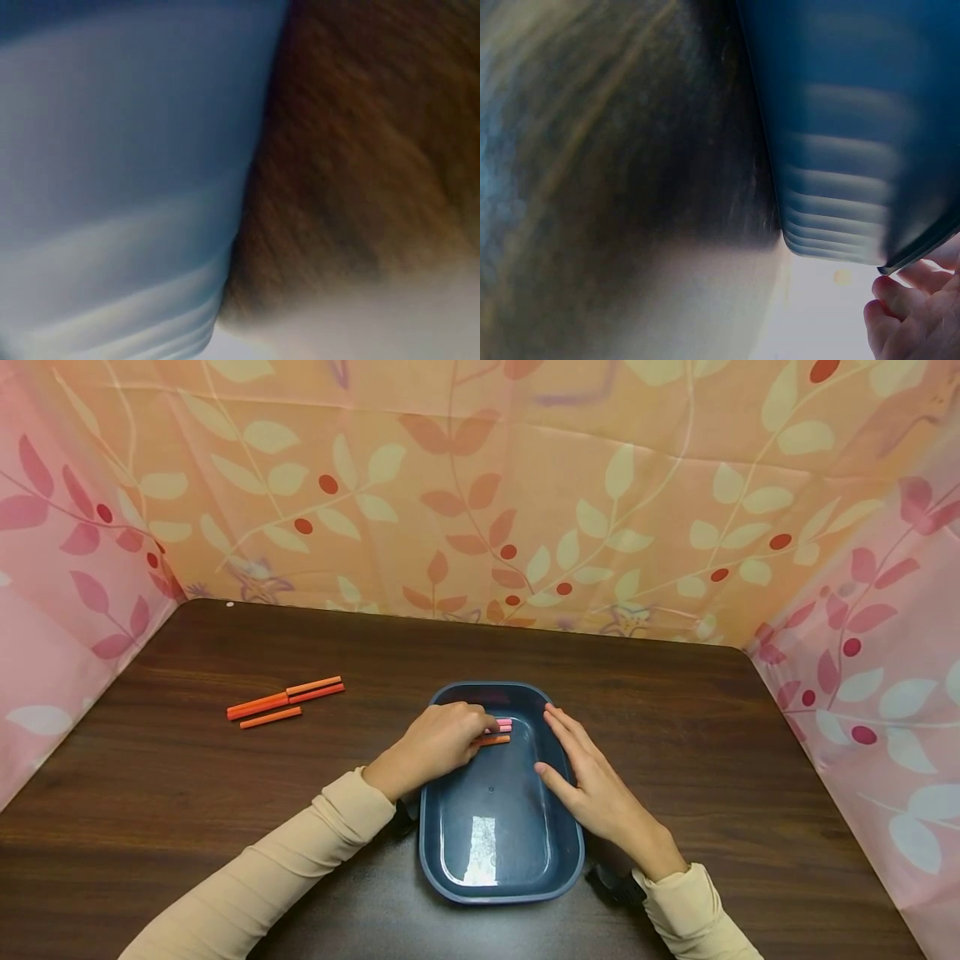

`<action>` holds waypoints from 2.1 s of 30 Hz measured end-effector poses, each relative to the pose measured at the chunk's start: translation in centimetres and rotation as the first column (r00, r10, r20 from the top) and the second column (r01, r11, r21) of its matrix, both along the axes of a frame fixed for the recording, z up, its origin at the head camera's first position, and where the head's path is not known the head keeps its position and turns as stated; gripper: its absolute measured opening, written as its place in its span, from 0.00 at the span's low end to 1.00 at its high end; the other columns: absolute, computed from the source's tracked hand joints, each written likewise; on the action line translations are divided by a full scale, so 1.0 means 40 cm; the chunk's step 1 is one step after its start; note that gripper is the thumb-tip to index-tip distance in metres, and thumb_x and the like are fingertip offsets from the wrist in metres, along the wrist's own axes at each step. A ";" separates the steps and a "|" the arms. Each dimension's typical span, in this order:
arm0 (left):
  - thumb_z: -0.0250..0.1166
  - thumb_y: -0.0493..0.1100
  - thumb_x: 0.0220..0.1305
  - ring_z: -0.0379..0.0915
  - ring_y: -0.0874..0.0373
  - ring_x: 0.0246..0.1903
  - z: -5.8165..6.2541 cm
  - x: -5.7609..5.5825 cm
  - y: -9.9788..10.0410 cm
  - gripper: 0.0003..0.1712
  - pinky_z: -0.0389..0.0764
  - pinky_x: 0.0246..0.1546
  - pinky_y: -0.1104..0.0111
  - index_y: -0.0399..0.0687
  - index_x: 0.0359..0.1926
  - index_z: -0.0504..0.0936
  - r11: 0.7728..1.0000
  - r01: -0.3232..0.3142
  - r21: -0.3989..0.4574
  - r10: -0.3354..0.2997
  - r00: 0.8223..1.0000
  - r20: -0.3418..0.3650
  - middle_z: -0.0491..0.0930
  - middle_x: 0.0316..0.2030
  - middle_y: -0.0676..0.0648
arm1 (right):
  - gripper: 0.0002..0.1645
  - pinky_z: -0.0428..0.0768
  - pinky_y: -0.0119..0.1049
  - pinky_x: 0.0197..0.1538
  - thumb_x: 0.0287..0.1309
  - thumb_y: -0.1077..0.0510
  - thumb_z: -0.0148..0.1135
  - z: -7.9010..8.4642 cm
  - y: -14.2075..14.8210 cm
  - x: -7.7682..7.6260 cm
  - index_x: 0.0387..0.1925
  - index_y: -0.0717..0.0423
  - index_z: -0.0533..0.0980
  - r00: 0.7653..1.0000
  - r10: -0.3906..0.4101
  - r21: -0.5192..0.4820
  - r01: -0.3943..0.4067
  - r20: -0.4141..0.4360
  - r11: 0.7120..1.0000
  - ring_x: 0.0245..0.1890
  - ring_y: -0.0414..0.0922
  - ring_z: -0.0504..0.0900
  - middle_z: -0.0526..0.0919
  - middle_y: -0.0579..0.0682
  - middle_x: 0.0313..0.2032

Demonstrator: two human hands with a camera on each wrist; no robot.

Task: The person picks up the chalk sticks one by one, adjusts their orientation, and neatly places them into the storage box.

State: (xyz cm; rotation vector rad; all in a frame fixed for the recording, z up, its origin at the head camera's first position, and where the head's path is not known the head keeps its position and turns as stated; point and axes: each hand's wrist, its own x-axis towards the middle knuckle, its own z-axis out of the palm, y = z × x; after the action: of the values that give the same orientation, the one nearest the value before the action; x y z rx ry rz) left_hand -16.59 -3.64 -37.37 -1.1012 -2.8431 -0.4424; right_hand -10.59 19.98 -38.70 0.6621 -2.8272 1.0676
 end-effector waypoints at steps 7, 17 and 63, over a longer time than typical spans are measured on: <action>0.65 0.35 0.64 0.76 0.57 0.26 -0.002 0.002 0.002 0.09 0.79 0.28 0.67 0.51 0.41 0.88 1.000 -0.009 -0.025 0.009 1.000 -0.026 0.82 0.25 0.50 | 0.43 0.61 0.60 0.72 0.67 0.53 0.61 0.001 -0.001 -0.001 0.76 0.59 0.53 1.000 0.002 0.001 -0.002 0.004 1.000 0.76 0.53 0.57 0.53 0.52 0.77; 0.66 0.35 0.64 0.78 0.55 0.30 0.000 0.006 0.007 0.08 0.81 0.33 0.64 0.49 0.41 0.89 0.999 -0.032 -0.035 0.031 0.998 -0.047 0.83 0.28 0.48 | 0.43 0.61 0.59 0.72 0.67 0.54 0.61 0.000 0.000 0.000 0.76 0.59 0.54 1.000 0.000 0.004 0.000 -0.007 1.000 0.75 0.53 0.58 0.54 0.52 0.77; 0.69 0.35 0.60 0.77 0.54 0.45 0.069 0.013 -0.122 0.18 0.81 0.46 0.60 0.44 0.52 0.84 0.958 -0.025 0.287 0.026 1.000 -0.002 0.84 0.46 0.47 | 0.43 0.61 0.61 0.71 0.66 0.56 0.61 -0.003 0.004 -0.003 0.76 0.61 0.54 1.000 0.006 -0.001 -0.006 -0.020 1.000 0.75 0.54 0.58 0.54 0.54 0.77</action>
State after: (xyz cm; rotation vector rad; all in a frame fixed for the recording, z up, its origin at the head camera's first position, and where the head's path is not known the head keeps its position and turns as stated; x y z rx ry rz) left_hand -16.07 -8.52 -34.63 -1.0059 -2.6711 -0.8173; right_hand -10.72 20.13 -38.83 0.6783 -2.8095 1.0568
